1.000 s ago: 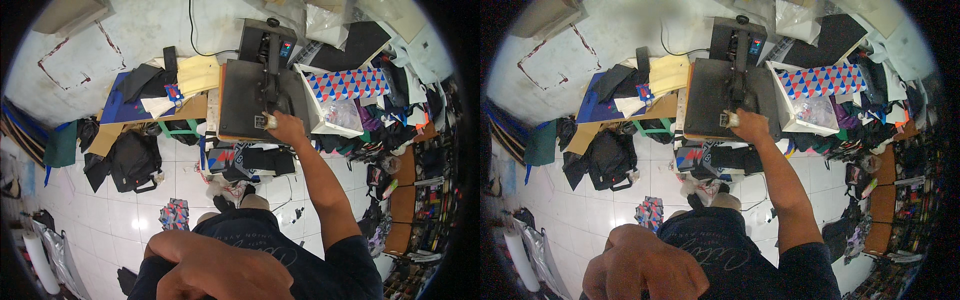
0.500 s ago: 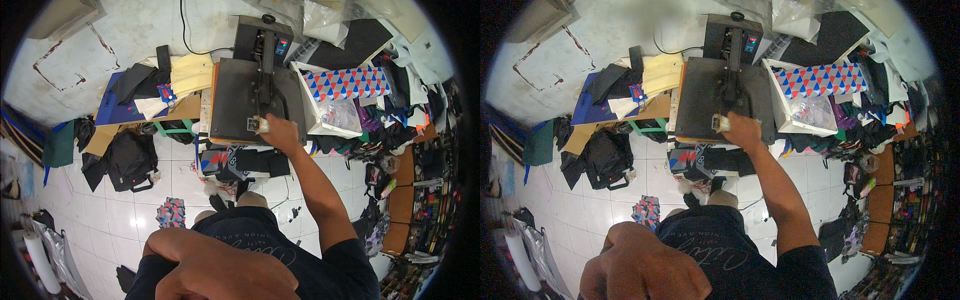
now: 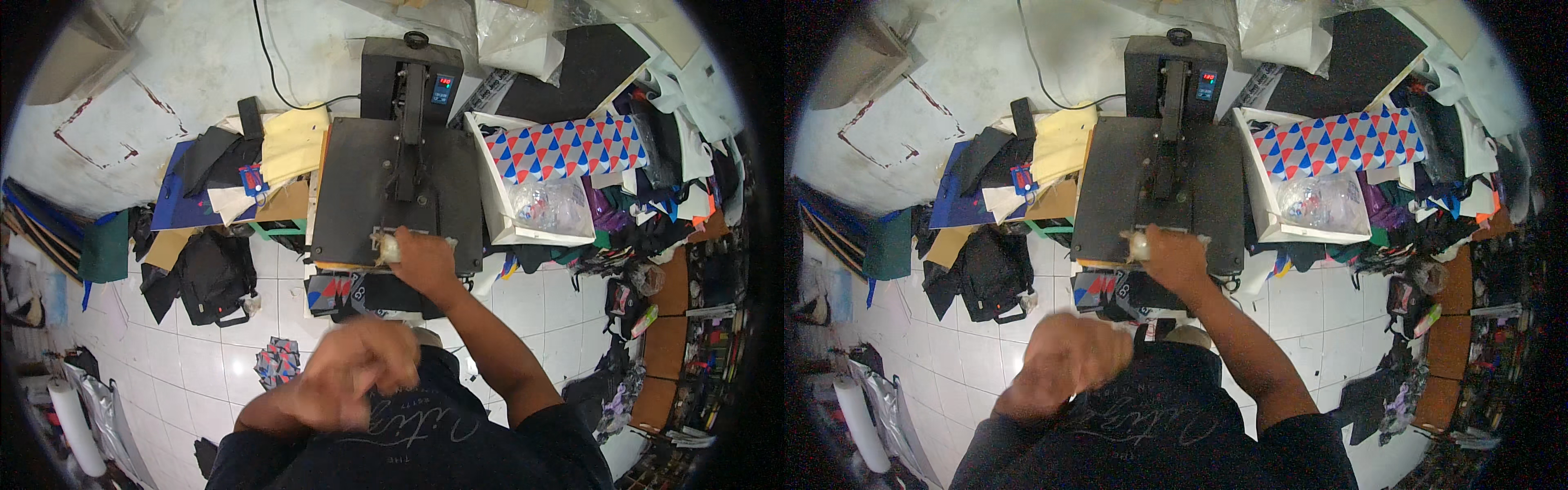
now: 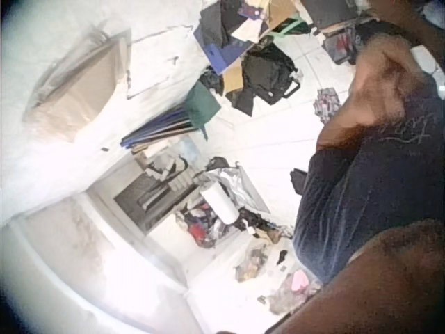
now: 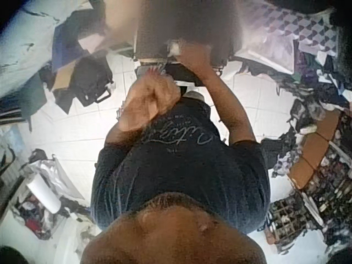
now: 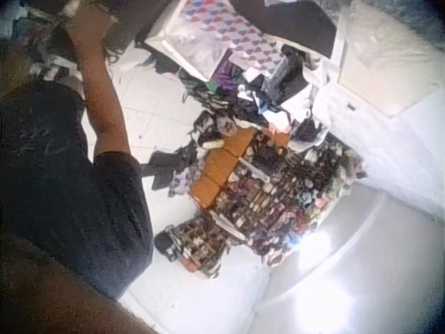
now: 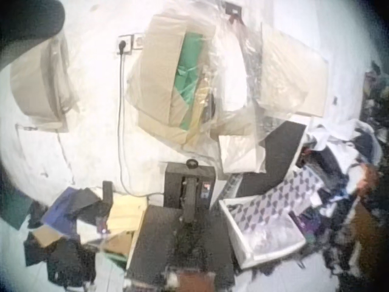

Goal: The person places small square stickers onto a red grid on a heat press, then covers them with patterned transfer sheets. They operate the heat press to apply heat and pressure, then remove the sheets to reveal the transferred designs.

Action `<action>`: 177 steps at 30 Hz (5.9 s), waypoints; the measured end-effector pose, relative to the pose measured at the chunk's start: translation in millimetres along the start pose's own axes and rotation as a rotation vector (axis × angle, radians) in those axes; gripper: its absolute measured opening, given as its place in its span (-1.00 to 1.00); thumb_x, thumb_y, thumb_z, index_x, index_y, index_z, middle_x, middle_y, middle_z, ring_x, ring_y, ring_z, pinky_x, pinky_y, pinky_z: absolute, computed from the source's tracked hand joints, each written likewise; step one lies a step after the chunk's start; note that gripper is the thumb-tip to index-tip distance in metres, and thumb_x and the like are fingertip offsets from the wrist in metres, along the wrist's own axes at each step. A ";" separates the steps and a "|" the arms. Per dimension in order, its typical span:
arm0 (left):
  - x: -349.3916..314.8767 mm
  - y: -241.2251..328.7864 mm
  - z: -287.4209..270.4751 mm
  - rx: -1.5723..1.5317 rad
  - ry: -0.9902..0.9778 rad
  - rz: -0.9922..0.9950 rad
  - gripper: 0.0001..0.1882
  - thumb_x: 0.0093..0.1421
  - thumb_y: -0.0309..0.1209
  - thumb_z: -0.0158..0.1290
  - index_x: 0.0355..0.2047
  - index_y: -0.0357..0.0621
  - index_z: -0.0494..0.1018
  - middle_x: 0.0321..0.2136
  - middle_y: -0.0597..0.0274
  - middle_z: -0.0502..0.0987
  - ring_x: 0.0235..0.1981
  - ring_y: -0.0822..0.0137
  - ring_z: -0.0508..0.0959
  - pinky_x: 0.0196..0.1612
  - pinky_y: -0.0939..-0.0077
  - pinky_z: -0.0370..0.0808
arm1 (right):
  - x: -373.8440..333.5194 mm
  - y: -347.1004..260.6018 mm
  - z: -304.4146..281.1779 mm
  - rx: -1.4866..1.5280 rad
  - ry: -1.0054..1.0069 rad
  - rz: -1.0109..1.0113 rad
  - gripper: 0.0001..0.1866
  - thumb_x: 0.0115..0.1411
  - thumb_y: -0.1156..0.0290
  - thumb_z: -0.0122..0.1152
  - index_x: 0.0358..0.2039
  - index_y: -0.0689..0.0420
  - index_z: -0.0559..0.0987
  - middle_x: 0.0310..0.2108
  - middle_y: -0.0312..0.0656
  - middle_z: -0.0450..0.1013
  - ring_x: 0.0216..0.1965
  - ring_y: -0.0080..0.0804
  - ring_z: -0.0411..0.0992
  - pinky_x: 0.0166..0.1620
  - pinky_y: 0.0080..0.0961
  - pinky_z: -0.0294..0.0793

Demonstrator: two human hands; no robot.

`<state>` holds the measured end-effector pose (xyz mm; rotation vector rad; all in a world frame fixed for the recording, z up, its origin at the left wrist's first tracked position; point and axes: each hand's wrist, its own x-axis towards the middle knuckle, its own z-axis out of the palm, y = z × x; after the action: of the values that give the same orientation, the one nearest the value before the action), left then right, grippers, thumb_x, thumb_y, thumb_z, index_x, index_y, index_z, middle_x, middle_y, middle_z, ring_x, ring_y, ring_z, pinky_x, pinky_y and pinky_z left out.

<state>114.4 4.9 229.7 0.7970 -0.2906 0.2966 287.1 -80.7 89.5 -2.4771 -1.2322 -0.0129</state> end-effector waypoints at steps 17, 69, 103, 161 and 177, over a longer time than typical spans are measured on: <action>-79.7 -154.9 -287.2 0.250 1.383 -0.437 -0.46 0.30 0.05 -0.17 0.00 -0.17 0.31 -0.10 0.05 0.43 -0.12 0.20 0.44 -0.11 0.31 0.37 | 8.0 10.6 3.3 0.090 -0.034 -0.057 -0.68 -0.07 0.20 0.34 -0.46 0.12 0.44 -0.61 -0.10 0.48 -0.55 -0.14 0.52 -0.46 -0.23 0.48; -69.3 -188.7 -367.8 -0.085 1.236 -0.269 -0.61 0.26 -0.18 -0.13 -0.17 -0.28 0.46 -0.29 0.02 0.54 -0.29 0.15 0.56 -0.21 0.22 0.50 | 50.3 -31.3 -95.2 -0.123 -0.621 0.096 -0.45 -0.03 -0.02 0.25 -0.16 0.15 0.48 -0.37 0.08 0.54 -0.28 0.06 0.53 -0.17 -0.10 0.49; -310.1 -149.9 -334.8 0.282 1.275 -0.804 -0.88 0.16 -0.40 -0.01 -0.43 -0.17 0.33 -0.61 0.18 0.39 -0.70 0.28 0.43 -0.75 0.42 0.29 | 41.9 -16.6 -126.9 0.052 -0.523 0.004 -0.56 0.01 0.05 0.20 -0.28 0.17 0.53 -0.39 0.07 0.54 -0.31 0.05 0.54 -0.22 -0.09 0.52; -623.8 -165.6 -248.1 0.118 1.705 -0.736 -0.80 0.15 -0.30 0.03 -0.46 -0.19 0.44 -0.69 0.34 0.36 -0.75 0.45 0.32 -0.72 0.51 0.23 | 239.2 13.9 -325.2 -0.143 -0.168 0.170 -0.74 0.07 0.15 0.21 -0.42 0.05 0.42 -0.59 -0.42 0.28 -0.60 -0.62 0.21 -0.54 -0.56 0.17; -569.1 -125.8 -236.5 0.263 1.720 -0.639 -0.67 0.19 -0.20 0.00 -0.22 -0.22 0.45 -0.49 0.25 0.48 -0.57 0.43 0.45 -0.57 0.57 0.35 | 357.4 75.2 -381.0 -0.671 0.300 0.069 0.02 -0.02 -0.10 0.24 0.17 0.54 0.16 0.11 0.39 0.25 0.20 0.17 0.21 0.19 -0.20 0.22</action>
<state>-329.1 10.0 -216.4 0.6066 1.6109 0.3184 624.7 26.2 480.9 -2.9068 -1.1348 -0.8783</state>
